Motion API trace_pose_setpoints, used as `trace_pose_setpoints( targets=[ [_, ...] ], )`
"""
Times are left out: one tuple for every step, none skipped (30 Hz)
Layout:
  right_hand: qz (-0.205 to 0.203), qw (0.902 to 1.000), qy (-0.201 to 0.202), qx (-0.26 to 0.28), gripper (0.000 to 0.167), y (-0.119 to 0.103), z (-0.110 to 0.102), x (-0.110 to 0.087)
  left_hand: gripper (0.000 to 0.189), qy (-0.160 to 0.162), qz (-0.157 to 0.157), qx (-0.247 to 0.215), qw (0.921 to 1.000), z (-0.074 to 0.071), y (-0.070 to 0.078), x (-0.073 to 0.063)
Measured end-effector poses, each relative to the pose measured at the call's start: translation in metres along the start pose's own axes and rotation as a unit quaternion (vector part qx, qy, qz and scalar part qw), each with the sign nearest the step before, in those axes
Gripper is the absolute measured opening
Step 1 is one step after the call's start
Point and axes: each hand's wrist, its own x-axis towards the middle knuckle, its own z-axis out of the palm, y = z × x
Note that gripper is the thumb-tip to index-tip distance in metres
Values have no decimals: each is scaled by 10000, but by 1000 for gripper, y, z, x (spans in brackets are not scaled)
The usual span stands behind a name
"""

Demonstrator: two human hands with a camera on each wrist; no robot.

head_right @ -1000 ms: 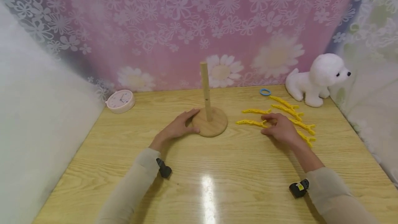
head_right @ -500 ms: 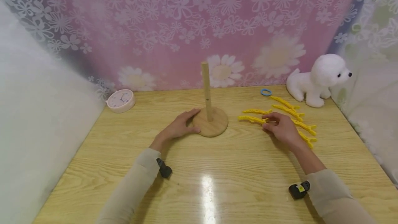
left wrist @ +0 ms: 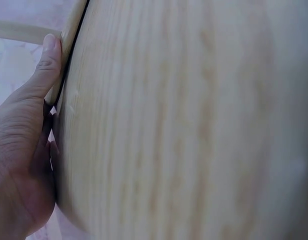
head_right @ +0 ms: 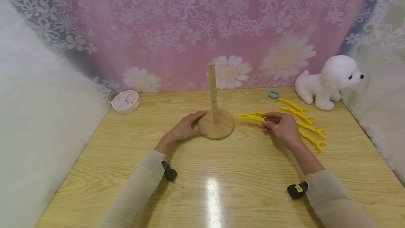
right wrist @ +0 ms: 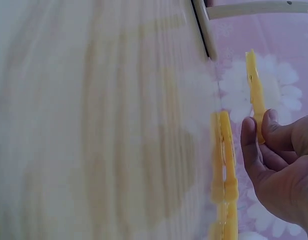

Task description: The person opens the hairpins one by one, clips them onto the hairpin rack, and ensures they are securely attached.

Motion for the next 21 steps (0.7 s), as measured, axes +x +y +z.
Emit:
trace_pose_setpoints(
  targets=[
    [-1,10000,50,35,32,-2,2,1,93,2,8,9,10000,0,0,0],
    [2,9999,104,55,32,-4,4,1,93,4,12,16,10000,0,0,0],
    [10,9998,145,98,31,-5,5,2,93,7,10,10,10000,0,0,0],
    [4,9997,186,140,31,-7,7,4,93,8,1,5,10000,1,1,0],
    [-23,9996,236,136,31,-8,9,5,93,10,-3,-1,10000,0,1,0],
    [-26,9995,274,178,30,-10,12,6,93,13,-15,-15,10000,0,2,0],
    [-36,9993,315,195,29,-12,14,8,93,17,-24,-25,10000,0,2,0],
    [-54,9992,356,178,29,-14,16,9,92,23,-28,-38,10000,0,3,-1],
    [-89,9991,377,179,28,-16,18,11,92,25,-34,-55,10000,0,3,-1],
    [-136,9989,410,163,28,-18,21,12,92,25,-39,-58,10000,0,3,-1],
    [-161,9988,443,160,27,-20,24,13,92,22,-39,-62,10000,0,4,-1],
    [-175,9986,470,173,26,-22,26,14,92,20,-39,-69,10000,-1,4,-1],
    [-206,9984,489,176,26,-25,30,16,92,23,-29,-68,10000,-1,4,-1],
    [-254,9982,505,183,25,-27,33,17,92,22,-22,-65,10000,-1,4,-1],
    [-307,9980,520,192,25,-28,36,19,92,24,2,-63,10000,-2,4,-1],
    [-346,9977,541,200,24,-30,39,21,92,19,18,-62,10000,-2,4,-1],
    [-380,9975,557,215,23,-31,42,22,92,9,37,-58,10000,-3,4,-1],
    [-426,9973,552,221,22,-33,46,24,92,-2,47,-65,10000,-3,4,-1],
    [-462,9971,549,243,21,-34,49,26,92,-16,51,-67,10000,-3,4,0],
    [-494,9969,558,235,20,-35,52,28,92,-29,52,-84,9999,-3,4,0],
    [-502,9969,563,242,20,-36,54,30,92,-34,56,-101,9999,-4,4,0]
  ],
)
